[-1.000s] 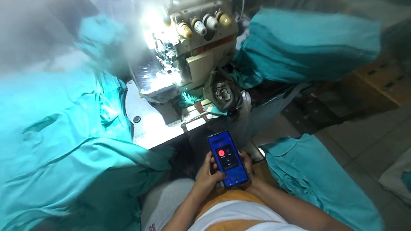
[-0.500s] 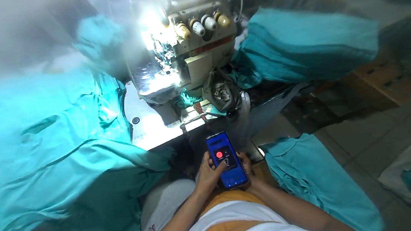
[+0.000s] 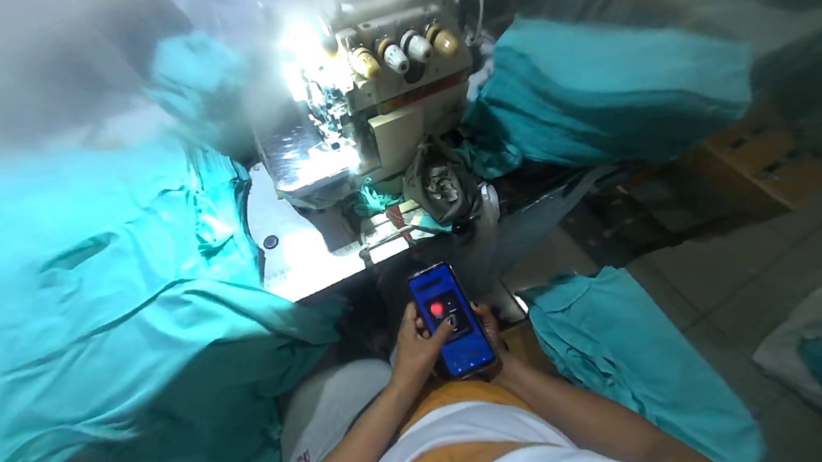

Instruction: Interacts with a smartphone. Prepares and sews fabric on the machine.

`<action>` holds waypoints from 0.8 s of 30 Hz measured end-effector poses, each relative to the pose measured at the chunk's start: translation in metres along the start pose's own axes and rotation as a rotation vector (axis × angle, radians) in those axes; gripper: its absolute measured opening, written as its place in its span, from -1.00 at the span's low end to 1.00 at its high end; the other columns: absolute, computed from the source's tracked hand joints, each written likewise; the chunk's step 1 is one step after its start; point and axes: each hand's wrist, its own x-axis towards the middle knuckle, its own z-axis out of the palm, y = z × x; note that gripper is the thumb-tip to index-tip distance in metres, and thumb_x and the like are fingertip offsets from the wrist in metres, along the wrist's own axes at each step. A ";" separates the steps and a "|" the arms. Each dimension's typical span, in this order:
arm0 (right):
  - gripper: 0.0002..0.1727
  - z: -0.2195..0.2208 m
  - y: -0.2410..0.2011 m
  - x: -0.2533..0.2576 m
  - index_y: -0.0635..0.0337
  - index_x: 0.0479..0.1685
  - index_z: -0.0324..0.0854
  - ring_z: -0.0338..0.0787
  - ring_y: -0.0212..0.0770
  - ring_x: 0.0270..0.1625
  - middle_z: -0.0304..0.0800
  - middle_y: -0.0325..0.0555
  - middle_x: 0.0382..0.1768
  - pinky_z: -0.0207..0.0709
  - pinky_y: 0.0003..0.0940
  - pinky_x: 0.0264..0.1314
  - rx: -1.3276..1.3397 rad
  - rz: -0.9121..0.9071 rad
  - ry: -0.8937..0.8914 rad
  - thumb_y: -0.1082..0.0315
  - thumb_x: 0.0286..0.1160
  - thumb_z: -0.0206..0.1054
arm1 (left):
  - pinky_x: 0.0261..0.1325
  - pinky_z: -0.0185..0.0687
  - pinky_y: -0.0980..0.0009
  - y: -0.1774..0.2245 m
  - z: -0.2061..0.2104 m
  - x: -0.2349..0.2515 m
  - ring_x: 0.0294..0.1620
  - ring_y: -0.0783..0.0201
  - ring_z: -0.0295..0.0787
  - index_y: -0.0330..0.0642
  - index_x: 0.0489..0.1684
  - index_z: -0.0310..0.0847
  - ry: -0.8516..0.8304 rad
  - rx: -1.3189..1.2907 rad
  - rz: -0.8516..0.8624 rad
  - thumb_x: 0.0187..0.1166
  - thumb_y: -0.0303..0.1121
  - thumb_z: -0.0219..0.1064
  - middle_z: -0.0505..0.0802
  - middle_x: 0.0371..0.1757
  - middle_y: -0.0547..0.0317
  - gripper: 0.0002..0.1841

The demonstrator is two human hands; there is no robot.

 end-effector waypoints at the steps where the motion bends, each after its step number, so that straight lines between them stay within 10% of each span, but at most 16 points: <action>1: -0.53 0.000 0.000 0.000 0.07 0.18 0.82 0.91 -0.21 0.15 0.93 -0.06 0.08 0.74 -0.24 0.29 -0.003 -0.006 0.008 -0.03 0.47 0.36 | 0.11 0.81 0.46 -0.001 0.001 0.001 -0.02 0.41 0.87 -0.40 0.47 0.29 0.018 0.003 -0.008 0.49 -0.48 0.47 0.85 0.02 0.07 -0.41; 9: -0.47 0.000 -0.002 0.002 0.08 0.23 0.80 0.90 -0.10 0.16 0.90 0.01 0.12 0.75 -0.16 0.25 0.025 0.028 -0.021 -0.08 0.45 0.35 | -0.27 0.70 0.55 0.004 -0.003 0.000 -0.26 0.49 0.74 -0.34 0.42 0.37 0.036 0.040 0.006 0.61 -0.28 0.32 0.75 -0.10 0.20 -0.52; 18: -0.29 0.005 -0.032 -0.018 -0.05 0.43 0.67 0.84 0.12 0.25 0.74 0.13 0.37 0.75 0.01 0.19 -0.034 0.084 0.097 -0.29 0.40 0.32 | -0.03 0.81 0.40 -0.009 -0.041 -0.001 -0.07 0.33 0.84 -0.34 0.52 0.24 0.244 -0.094 0.042 0.75 -0.20 -0.14 0.69 0.22 0.05 -0.51; 24: -0.33 -0.008 -0.090 -0.089 -0.11 0.38 0.68 0.88 0.14 0.16 0.85 0.11 0.20 0.80 0.09 0.11 -0.260 0.093 0.329 -0.36 0.47 0.24 | 0.06 0.78 0.44 -0.011 -0.082 -0.021 0.08 0.44 0.80 -0.22 0.44 0.36 0.155 0.086 0.248 0.61 -0.04 0.12 0.72 0.27 0.33 -0.45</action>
